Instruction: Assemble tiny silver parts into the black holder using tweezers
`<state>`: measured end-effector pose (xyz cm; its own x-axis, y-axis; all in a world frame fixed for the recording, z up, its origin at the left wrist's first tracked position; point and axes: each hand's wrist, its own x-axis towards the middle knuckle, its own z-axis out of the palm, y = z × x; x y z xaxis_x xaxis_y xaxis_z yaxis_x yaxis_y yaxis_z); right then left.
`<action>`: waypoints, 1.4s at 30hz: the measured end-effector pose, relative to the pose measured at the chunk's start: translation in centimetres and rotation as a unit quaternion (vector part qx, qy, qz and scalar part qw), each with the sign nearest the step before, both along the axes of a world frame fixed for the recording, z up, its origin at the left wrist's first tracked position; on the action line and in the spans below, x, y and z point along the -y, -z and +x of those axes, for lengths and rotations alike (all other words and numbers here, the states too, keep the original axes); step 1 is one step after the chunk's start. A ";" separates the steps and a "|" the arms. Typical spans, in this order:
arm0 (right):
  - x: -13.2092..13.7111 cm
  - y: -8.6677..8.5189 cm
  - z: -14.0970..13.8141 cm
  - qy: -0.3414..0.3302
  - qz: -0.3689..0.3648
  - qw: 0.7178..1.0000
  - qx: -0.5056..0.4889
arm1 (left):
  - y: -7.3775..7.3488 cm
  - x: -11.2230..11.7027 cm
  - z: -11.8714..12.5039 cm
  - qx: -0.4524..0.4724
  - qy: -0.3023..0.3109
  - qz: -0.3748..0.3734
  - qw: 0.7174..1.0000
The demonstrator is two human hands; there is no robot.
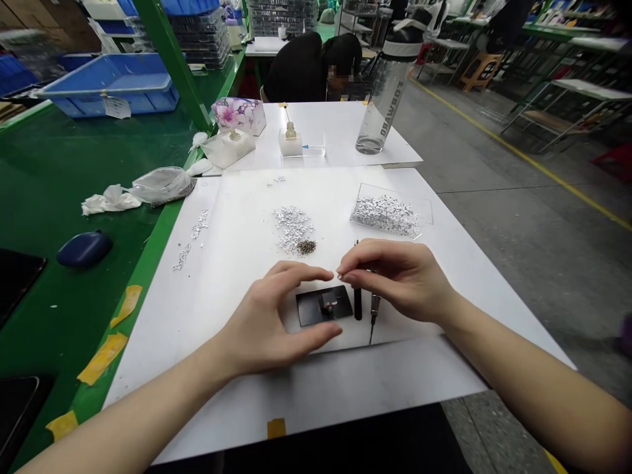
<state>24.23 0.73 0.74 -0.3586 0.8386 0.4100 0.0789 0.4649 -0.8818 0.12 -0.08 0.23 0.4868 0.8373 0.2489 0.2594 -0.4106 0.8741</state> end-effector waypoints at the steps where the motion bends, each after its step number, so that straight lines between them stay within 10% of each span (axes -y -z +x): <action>1: 0.0 -0.2 0.1 -0.006 0.000 1.000 0.008 | 0.1 0.1 0.0 -0.009 0.010 0.005 1.000; 15: 1.1 0.4 -1.1 0.000 0.152 0.982 0.115 | 0.4 -0.1 0.2 -0.060 0.010 0.027 0.998; 26: 2.3 -0.4 -2.8 0.051 0.020 0.993 0.109 | 0.7 0.0 0.2 -0.045 0.026 0.042 0.998; 34: 0.4 -0.8 0.4 -0.070 -0.027 0.994 0.085 | 0.9 0.0 0.0 -0.036 0.042 0.065 0.996; 42: -1.4 0.5 1.8 0.175 0.052 0.924 0.335 | 0.3 0.2 -0.1 -0.026 0.014 0.029 0.999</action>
